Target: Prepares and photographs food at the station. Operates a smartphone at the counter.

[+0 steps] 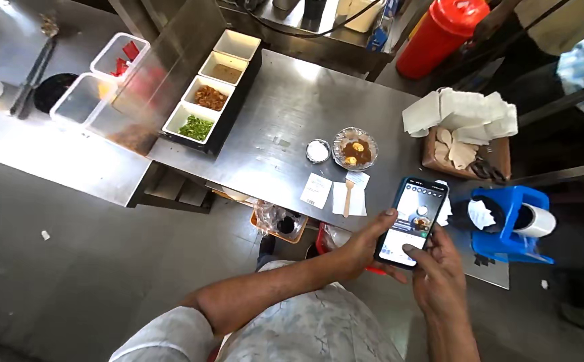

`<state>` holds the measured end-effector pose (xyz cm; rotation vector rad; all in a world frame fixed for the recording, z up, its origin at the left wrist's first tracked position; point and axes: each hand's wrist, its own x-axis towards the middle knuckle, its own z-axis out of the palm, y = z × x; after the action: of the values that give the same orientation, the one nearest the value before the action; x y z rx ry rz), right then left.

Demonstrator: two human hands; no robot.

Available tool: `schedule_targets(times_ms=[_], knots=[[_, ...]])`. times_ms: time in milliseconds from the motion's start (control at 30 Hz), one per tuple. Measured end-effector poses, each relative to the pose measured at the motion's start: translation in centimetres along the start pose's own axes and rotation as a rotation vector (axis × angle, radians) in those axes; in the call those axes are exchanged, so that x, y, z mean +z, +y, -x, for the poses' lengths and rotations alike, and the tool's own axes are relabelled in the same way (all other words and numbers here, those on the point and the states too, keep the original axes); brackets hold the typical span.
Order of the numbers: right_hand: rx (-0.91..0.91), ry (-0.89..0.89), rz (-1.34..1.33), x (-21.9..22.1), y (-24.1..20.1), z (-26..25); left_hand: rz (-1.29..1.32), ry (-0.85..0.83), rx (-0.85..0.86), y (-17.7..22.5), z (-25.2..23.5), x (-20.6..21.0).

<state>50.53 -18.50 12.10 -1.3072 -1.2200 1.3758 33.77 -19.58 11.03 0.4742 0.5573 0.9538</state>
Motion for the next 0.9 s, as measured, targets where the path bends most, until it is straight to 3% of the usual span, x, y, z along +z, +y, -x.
schedule_targets(times_ms=[500,767,900], knots=[[-0.011,-0.038,-0.002,0.5,0.2,-0.8,-0.028,0.008,0.028,0.4,0.0,-0.4],[0.007,-0.194,0.019,0.6,0.7,-0.8,-0.064,0.063,0.021,1.9,0.4,-0.5],[0.033,-0.181,0.056,1.2,0.6,-0.4,-0.079,0.071,0.025,1.6,1.2,-0.5]])
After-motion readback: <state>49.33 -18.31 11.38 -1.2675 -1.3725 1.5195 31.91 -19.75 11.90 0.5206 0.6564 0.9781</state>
